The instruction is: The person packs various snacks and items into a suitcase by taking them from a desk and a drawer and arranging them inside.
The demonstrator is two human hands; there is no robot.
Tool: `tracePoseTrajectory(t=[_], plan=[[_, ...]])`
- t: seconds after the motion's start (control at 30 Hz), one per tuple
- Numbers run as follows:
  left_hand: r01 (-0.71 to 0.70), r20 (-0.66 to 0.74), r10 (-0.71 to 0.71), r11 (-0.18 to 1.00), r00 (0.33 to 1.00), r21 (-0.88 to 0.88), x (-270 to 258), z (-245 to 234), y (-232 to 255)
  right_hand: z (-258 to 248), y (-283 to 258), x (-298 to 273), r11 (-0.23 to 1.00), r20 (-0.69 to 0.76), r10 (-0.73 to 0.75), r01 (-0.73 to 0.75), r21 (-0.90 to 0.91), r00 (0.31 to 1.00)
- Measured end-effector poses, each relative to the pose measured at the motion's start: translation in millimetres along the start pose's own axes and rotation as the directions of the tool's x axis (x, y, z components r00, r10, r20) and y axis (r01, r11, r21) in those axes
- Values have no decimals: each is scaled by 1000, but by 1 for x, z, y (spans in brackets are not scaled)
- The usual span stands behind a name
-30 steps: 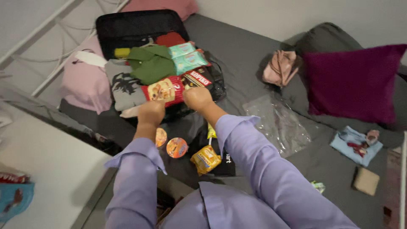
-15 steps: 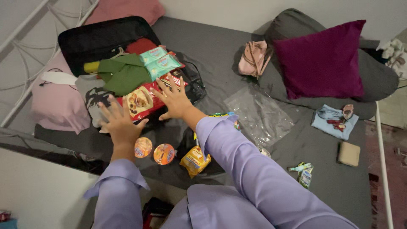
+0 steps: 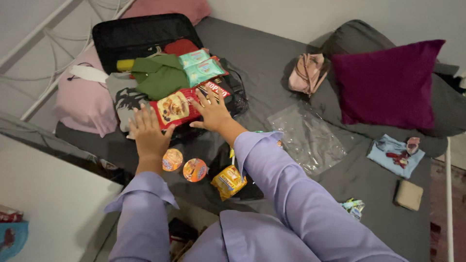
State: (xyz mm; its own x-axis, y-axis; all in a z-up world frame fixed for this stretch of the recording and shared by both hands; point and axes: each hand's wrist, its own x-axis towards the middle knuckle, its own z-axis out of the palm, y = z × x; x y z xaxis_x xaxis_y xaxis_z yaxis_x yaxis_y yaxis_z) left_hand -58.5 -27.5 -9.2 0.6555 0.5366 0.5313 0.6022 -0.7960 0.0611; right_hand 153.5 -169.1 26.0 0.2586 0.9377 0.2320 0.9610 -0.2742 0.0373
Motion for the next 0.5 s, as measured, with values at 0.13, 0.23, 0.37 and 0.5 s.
tracePoseTrajectory(t=[0.13, 0.23, 0.37, 0.5], plan=[[23, 12, -23, 999, 1000, 46, -4, -3, -1, 4, -2, -1, 1000, 29, 7, -6, -12, 1000], [27, 17, -28, 999, 999, 46, -8, -6, -2, 8, -4, -1, 1000, 5, 0, 0, -7, 1000], [22, 42, -24, 999, 999, 48, -10, -10, -3, 10, -6, 1, 1000, 18, -2, 3, -28, 1000], [13, 34, -16, 996, 999, 84, -11, -8, -5, 11, -7, 3, 999, 65, 16, -14, -30, 998]])
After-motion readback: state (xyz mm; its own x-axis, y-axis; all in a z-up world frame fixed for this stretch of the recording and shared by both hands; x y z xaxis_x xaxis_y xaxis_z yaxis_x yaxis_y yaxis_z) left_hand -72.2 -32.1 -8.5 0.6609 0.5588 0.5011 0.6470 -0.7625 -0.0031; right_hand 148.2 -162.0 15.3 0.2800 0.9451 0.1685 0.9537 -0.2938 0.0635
